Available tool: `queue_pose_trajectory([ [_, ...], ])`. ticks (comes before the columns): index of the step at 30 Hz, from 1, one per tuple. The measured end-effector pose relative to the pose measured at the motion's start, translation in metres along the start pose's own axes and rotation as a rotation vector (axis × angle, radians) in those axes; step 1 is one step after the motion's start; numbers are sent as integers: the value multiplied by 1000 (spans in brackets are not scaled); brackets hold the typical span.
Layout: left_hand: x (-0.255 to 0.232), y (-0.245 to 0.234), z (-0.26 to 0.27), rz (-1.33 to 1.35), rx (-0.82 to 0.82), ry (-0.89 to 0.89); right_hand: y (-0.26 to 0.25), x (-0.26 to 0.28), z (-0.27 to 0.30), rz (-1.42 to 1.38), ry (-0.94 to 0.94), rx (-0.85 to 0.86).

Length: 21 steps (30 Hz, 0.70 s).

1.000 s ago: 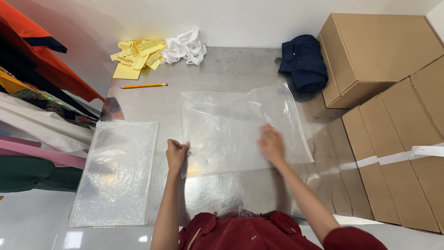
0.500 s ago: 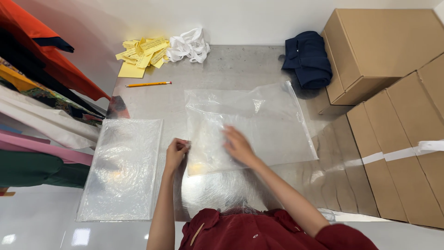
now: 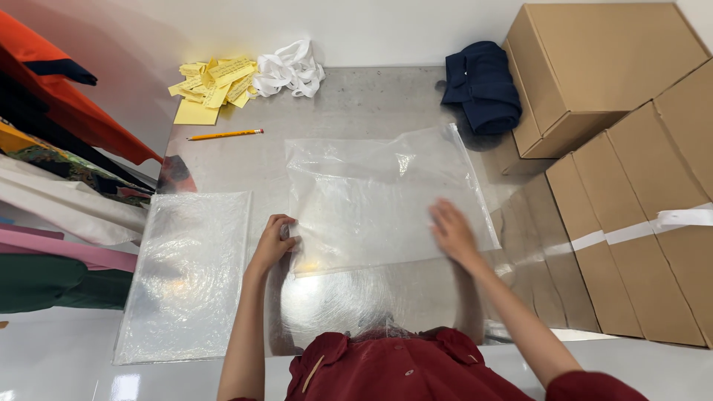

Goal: The person unties a white ribbon from a cardboard box, removes a black object wrapped in plastic, and then prepares a new plastic bubble wrap sleeve on a metal table.

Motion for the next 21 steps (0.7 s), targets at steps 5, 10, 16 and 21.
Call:
queue_pose_trajectory([
  [5,20,14,-42,-357,-164,-115,-21,-34,27,18,249,84],
  [10,-70,54,-28,533,-505,-207,4,13,-13,67,283,-34],
  [16,-90,135,-36,-431,-212,244,29,161,-68,-112,-248,-66],
  [21,-64,104,-29,-579,-74,-110,29,147,-65,-16,-180,73],
])
Point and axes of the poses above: each hand's wrist, its own z-axis away from the middle knuckle, its own y-axis out of the palm, x = y × z, the point moved 4 cm from there along -z, towards the middle knuckle, and after that the axes turned 13 degrees about x, right-handed, at the moved point
